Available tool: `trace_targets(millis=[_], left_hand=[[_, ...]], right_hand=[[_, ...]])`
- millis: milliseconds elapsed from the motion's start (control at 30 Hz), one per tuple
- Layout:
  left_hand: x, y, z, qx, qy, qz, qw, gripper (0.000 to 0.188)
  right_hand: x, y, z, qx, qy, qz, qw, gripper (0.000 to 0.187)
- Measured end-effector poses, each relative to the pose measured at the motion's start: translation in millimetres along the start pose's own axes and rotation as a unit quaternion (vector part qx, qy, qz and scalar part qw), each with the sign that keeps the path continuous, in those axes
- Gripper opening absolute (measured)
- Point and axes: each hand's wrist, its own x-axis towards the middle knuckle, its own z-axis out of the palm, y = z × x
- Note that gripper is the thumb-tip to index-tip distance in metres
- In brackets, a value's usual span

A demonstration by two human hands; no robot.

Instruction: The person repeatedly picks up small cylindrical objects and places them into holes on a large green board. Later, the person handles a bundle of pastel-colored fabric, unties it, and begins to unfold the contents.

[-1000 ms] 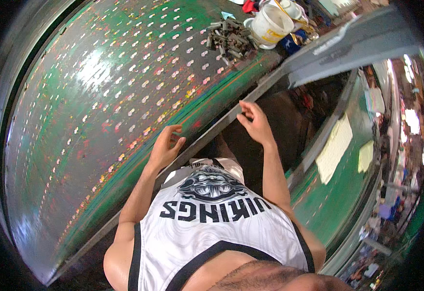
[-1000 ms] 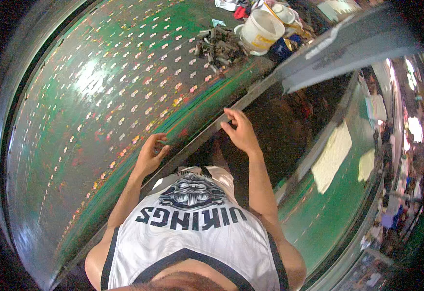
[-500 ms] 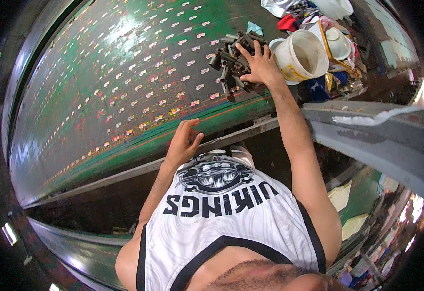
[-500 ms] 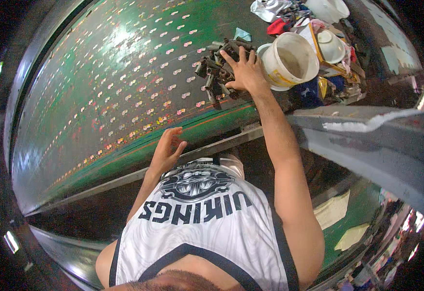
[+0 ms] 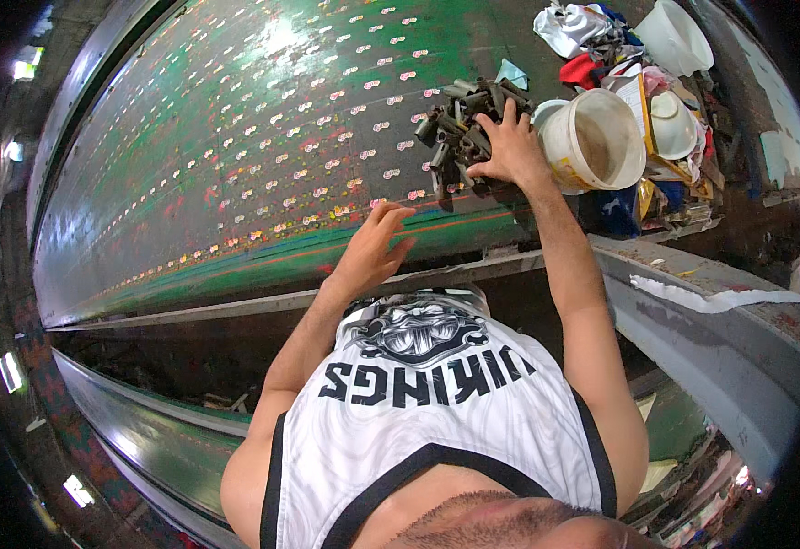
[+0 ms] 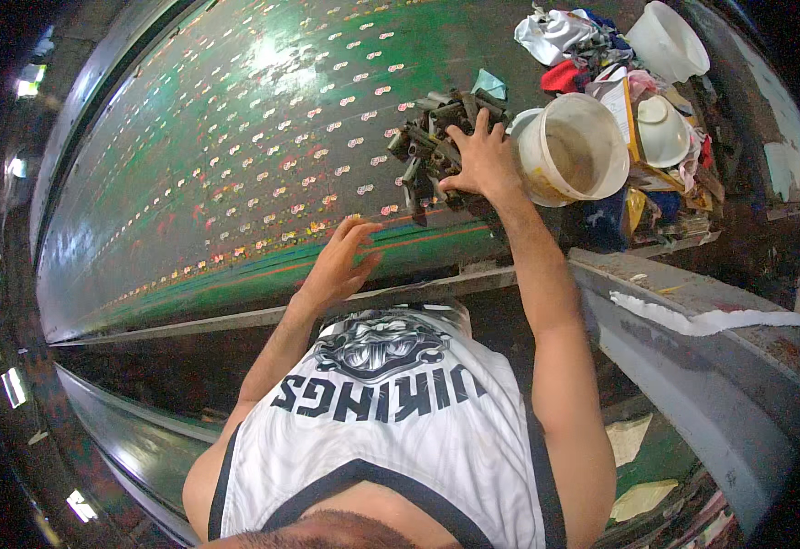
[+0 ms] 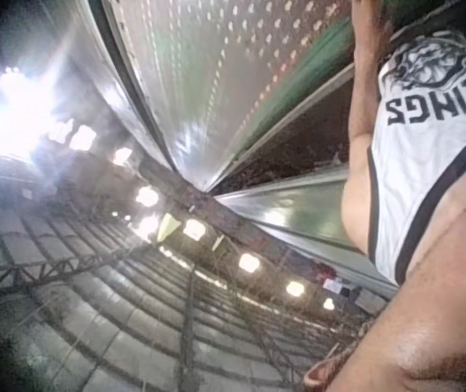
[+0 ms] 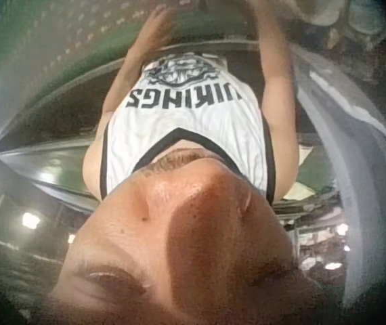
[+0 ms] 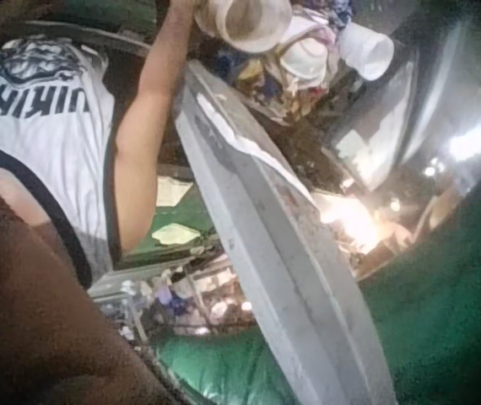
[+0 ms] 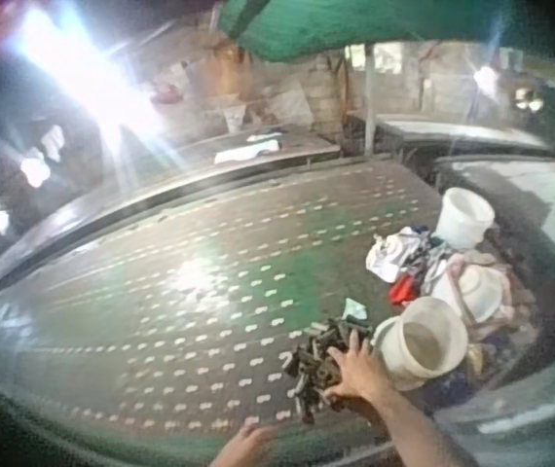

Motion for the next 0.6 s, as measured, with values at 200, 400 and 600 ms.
trace_targets(millis=[200, 400, 600], left_hand=[[39.5, 2.9, 11.3, 0.058, -0.047, 0.106, 0.992, 0.044], [68.6, 3.1, 15.8, 0.042, -0.043, 0.123, 0.991, 0.041], [75.9, -0.5, 27.1, 0.045, -0.066, 0.115, 0.990, 0.041]], right_hand=[[2.4, 11.4, -1.5, 0.087, -0.037, -0.001, 0.996, 0.106], [-8.9, -8.6, 6.5, 0.099, 0.000, 0.048, 0.994, 0.106], [-2.0, -5.7, 5.7, 0.141, -0.004, 0.066, 0.988, 0.096]])
